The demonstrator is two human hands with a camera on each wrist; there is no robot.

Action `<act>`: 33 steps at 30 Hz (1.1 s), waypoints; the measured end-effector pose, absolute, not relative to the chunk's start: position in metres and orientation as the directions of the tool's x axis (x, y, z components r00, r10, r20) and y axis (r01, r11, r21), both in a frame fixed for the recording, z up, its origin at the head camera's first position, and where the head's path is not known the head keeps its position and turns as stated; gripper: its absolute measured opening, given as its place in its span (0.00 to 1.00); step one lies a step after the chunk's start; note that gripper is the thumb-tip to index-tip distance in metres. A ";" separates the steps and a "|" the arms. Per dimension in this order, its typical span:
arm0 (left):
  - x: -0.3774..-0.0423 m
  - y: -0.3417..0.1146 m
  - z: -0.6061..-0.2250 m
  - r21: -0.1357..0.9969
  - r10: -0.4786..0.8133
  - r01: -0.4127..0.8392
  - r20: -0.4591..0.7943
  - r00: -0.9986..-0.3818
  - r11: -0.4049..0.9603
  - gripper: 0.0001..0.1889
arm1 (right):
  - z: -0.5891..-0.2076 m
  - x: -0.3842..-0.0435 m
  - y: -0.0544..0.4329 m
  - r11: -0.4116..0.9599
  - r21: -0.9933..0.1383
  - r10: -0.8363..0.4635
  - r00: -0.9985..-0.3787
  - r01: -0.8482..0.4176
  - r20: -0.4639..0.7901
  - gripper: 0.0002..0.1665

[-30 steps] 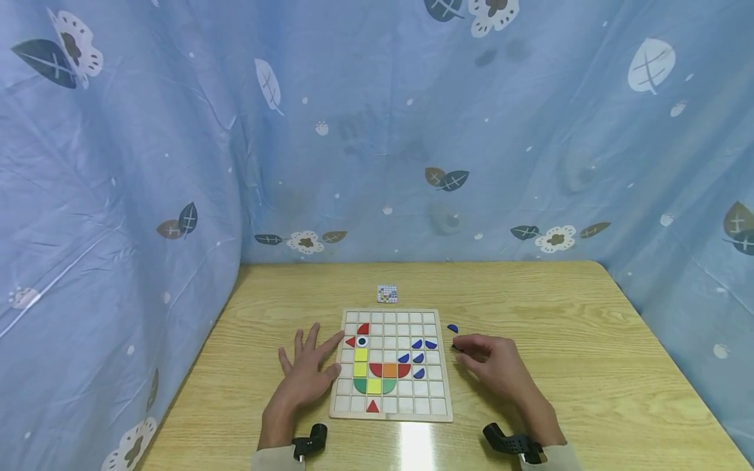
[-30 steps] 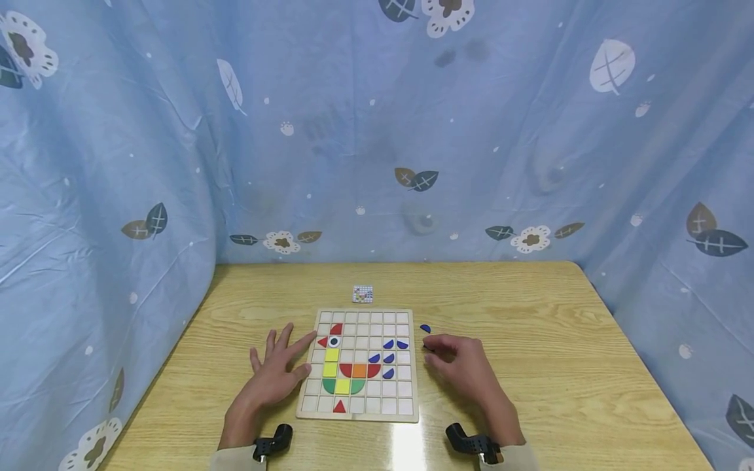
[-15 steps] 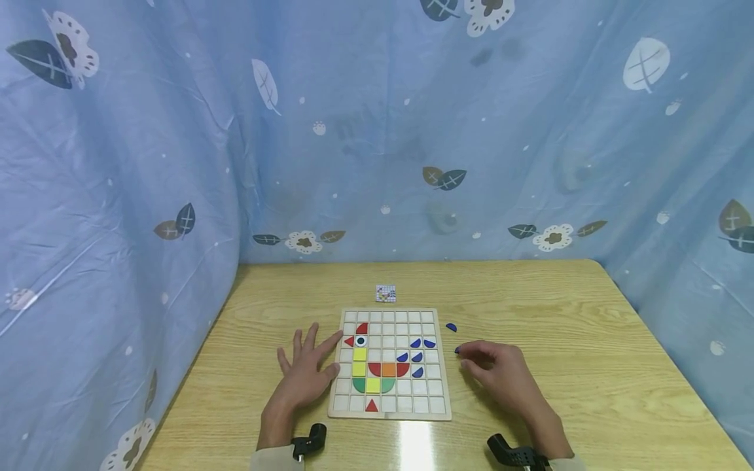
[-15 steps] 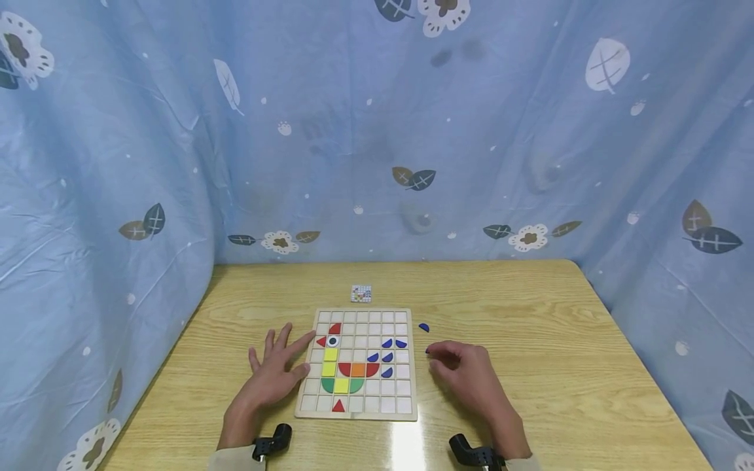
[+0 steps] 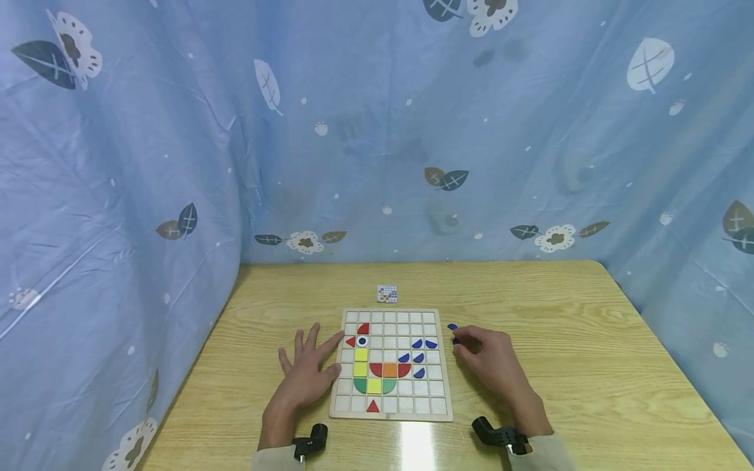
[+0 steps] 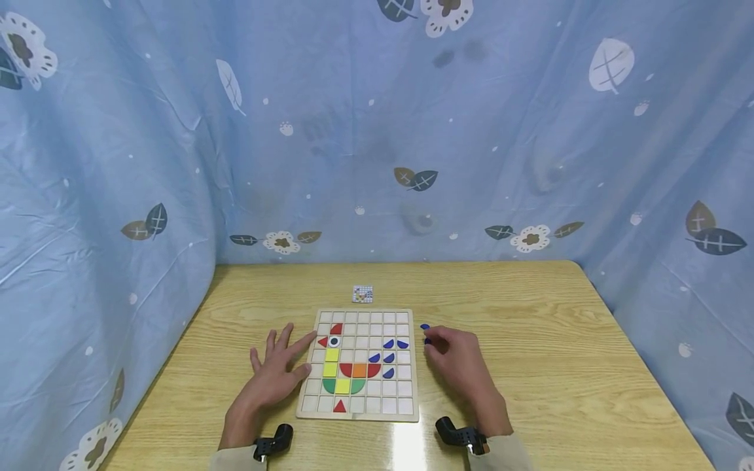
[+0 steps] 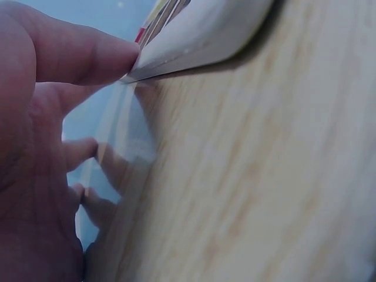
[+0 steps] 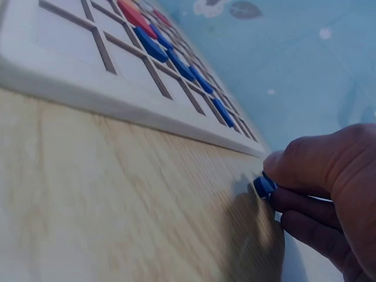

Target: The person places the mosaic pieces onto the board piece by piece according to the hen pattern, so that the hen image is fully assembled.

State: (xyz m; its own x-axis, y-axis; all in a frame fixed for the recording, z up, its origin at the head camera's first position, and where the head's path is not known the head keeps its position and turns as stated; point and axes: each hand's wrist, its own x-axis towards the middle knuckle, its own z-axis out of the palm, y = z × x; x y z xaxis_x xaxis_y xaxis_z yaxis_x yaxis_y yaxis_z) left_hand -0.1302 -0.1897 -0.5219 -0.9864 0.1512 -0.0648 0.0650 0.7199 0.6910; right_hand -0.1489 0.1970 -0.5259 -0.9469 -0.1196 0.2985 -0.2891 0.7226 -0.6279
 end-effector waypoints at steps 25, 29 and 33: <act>-0.131 -0.189 -0.522 0.679 0.155 0.073 -0.060 -0.986 0.730 0.33 | -0.518 -0.142 0.183 0.645 -0.713 -0.085 -0.953 -0.274 0.289 0.13; -0.131 -0.189 -0.522 0.683 0.148 0.064 -0.066 -0.987 0.728 0.33 | -0.514 -0.140 0.176 0.620 -0.723 -0.113 -0.947 -0.304 0.301 0.14; -0.131 -0.189 -0.522 0.687 0.141 0.051 -0.076 -0.987 0.725 0.34 | -0.513 -0.138 0.166 0.610 -0.730 -0.138 -0.949 -0.307 0.284 0.14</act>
